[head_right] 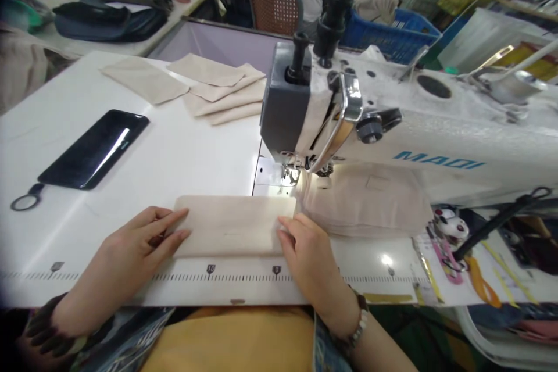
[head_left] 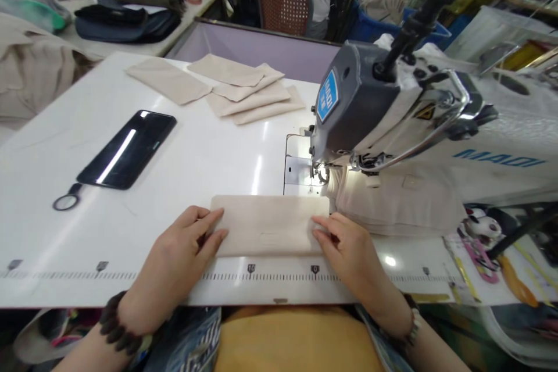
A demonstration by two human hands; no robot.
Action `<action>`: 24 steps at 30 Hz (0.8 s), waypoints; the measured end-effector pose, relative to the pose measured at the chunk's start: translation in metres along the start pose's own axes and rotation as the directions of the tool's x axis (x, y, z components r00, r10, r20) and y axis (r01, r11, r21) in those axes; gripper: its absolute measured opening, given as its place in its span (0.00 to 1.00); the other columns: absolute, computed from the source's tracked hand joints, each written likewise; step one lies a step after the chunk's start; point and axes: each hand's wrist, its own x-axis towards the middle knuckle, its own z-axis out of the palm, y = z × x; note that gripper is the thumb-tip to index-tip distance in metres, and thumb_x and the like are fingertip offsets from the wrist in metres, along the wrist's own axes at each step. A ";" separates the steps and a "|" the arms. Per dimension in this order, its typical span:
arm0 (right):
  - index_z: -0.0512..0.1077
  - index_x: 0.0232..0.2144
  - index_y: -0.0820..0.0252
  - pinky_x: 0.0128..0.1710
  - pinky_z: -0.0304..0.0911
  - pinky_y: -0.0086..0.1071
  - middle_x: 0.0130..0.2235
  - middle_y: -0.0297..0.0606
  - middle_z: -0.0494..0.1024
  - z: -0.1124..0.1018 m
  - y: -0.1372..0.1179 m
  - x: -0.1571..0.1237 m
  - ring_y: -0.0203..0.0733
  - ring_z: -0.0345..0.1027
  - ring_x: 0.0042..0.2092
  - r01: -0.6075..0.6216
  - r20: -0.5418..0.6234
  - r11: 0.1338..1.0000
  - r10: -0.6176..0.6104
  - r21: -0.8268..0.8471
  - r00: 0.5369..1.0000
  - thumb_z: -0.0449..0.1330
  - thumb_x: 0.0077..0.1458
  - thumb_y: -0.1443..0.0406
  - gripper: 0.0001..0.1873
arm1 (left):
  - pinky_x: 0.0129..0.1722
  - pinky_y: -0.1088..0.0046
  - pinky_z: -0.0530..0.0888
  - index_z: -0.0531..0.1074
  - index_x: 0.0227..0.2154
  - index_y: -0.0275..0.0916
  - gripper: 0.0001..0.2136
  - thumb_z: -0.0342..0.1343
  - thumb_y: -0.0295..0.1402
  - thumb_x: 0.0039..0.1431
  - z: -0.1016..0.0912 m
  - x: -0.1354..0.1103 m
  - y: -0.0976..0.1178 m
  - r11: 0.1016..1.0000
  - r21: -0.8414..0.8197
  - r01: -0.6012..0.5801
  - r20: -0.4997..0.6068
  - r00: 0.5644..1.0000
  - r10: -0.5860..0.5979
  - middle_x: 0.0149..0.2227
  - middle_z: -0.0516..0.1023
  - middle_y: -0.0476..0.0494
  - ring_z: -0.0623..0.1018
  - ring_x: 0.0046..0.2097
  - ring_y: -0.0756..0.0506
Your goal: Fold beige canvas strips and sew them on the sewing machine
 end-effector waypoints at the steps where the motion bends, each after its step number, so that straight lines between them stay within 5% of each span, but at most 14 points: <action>1: 0.73 0.39 0.67 0.31 0.60 0.28 0.28 0.37 0.70 0.001 0.000 0.000 0.37 0.65 0.30 -0.002 -0.002 1.000 0.002 0.005 1.000 0.54 0.54 0.70 0.12 | 0.35 0.74 0.72 0.71 0.41 0.36 0.15 0.45 0.38 0.59 0.000 0.000 0.000 1.000 0.004 0.005 0.005 1.000 -0.005 0.35 0.70 0.47 0.73 0.32 0.49; 17: 0.74 0.35 0.62 0.29 0.61 0.29 0.24 0.33 0.71 -0.004 -0.005 0.011 0.35 0.64 0.25 -0.072 0.040 0.993 0.076 -0.097 0.996 0.56 0.50 0.70 0.10 | 0.32 0.70 0.74 0.69 0.40 0.37 0.14 0.44 0.38 0.59 0.000 0.001 0.003 0.999 0.041 -0.011 -0.001 1.000 0.011 0.35 0.68 0.44 0.71 0.28 0.49; 21: 0.72 0.35 0.62 0.29 0.64 0.32 0.31 0.39 0.70 -0.005 -0.007 0.010 0.39 0.66 0.30 -0.039 0.026 0.958 0.049 -0.283 0.998 0.58 0.50 0.68 0.08 | 0.46 0.57 0.70 0.64 0.49 0.38 0.16 0.41 0.33 0.60 0.001 0.004 0.004 0.967 0.154 -0.205 -0.010 0.978 0.209 0.53 0.60 0.34 0.67 0.51 0.38; 24: 0.70 0.42 0.64 0.37 0.66 0.38 0.43 0.48 0.69 -0.005 -0.011 0.012 0.48 0.66 0.42 0.126 0.003 0.893 -0.138 -0.432 0.990 0.57 0.51 0.71 0.14 | 0.55 0.57 0.63 0.62 0.52 0.40 0.19 0.35 0.25 0.61 0.001 0.012 0.009 0.874 0.097 -0.477 0.179 0.872 0.456 0.58 0.59 0.40 0.58 0.59 0.41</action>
